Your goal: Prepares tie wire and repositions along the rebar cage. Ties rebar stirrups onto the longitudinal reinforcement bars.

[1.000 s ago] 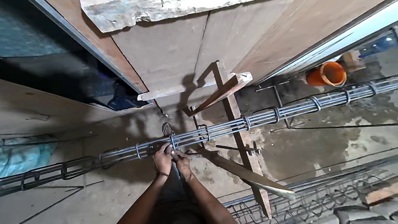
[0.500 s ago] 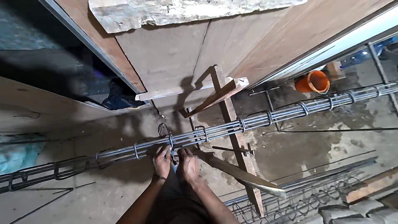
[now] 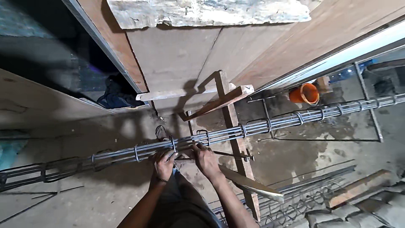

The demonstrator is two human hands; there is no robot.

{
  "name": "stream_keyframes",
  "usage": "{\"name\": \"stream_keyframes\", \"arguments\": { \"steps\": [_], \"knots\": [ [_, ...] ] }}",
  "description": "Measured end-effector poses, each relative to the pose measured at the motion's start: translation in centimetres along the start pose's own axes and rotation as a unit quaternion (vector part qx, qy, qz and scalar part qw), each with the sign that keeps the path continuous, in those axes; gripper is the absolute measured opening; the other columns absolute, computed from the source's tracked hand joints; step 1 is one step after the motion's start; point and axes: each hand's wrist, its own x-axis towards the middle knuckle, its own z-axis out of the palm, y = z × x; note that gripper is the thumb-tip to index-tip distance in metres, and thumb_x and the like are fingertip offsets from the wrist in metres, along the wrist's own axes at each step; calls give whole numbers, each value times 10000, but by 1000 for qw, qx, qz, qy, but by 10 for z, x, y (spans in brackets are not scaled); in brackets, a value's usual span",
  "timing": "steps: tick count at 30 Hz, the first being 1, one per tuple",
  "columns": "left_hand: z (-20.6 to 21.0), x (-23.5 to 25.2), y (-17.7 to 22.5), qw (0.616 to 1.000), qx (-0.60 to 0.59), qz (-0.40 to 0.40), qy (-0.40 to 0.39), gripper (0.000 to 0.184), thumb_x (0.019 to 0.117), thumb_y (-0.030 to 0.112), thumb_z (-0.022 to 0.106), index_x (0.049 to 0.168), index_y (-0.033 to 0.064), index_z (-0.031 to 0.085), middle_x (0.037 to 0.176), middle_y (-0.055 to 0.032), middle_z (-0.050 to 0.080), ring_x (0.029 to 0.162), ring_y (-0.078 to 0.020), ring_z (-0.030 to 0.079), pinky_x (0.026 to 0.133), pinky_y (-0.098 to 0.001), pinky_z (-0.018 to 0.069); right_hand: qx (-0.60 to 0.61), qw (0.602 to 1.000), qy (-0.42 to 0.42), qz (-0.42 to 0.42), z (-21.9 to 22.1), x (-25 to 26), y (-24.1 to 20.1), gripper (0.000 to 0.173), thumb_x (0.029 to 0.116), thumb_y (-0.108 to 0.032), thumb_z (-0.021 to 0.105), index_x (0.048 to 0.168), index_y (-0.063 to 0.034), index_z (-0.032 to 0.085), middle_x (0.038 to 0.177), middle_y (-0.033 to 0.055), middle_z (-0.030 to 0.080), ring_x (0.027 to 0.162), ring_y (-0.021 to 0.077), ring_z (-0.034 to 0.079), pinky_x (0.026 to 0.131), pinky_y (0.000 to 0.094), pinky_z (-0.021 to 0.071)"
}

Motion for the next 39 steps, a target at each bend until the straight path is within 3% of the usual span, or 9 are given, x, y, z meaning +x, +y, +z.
{"name": "stream_keyframes", "arguments": {
  "steps": [5,9,11,16,22,29,34,37,39],
  "knots": [
    [4,-2,-3,1000,-10,5,1,159,837,285,804,906,144,830,927,-19,788,916,-168,727,988,-417,507,-121,988,64,-66,-9,-6,-1,235,964,-127,597,1125,-166,763,1228,176,694,1001,367,711,766,525,574],
    [2,1,-4,999,-31,13,-4,138,839,282,803,872,149,826,937,-7,785,924,-142,719,985,-400,502,-158,982,-96,-37,-14,27,-22,297,1034,-106,453,1204,-8,675,1434,229,560,1155,429,631,923,568,514],
    [0,1,-3,999,-32,3,-22,149,846,290,798,864,144,823,950,-8,783,941,-146,716,976,-395,508,-142,983,-115,-34,-10,33,-25,362,1058,-145,406,1268,40,636,1392,253,590,1196,433,621,1005,557,478],
    [0,5,4,998,-30,-27,-42,148,843,288,790,840,142,810,945,-7,778,957,-151,714,974,-394,519,-177,979,-61,-79,-37,9,-5,320,1055,-165,453,1269,-60,667,1250,223,661,1139,399,645,1016,556,461],
    [1,3,2,998,-21,-30,-41,154,840,301,790,838,149,813,942,-15,777,964,-174,714,977,-432,516,-215,974,-15,-72,-84,-12,3,246,1001,-39,482,1039,-19,725,1182,226,686,1069,396,664,979,553,465],
    [2,4,1,999,-12,-14,-36,146,838,295,779,840,154,816,937,-10,780,946,-164,716,956,-401,521,-168,974,-67,-134,-5,35,-11,316,1041,-83,413,1167,53,669,1260,240,660,1202,394,624,1074,520,444],
    [-2,9,7,999,13,-10,-48,164,831,264,768,801,103,787,897,-60,767,915,-217,715,953,-475,507,-184,928,231,-226,30,-22,-10,299,976,-128,568,1246,-161,691,1295,103,691,1183,292,668,976,491,529],
    [-3,8,7,998,6,-10,-54,148,843,265,786,834,118,805,921,-41,773,931,-196,716,936,-452,522,-28,967,208,-146,82,-44,-14,257,954,-80,591,1168,-75,732,1178,131,722,1105,307,697,918,434,584],
    [-3,7,7,999,-2,-15,-51,136,828,260,791,839,126,813,922,-31,775,928,-180,712,936,-437,512,27,990,130,-44,112,-34,-15,437,1005,-74,510,1433,-19,578,1471,171,579,1347,349,570,1063,478,504]
  ]
}}
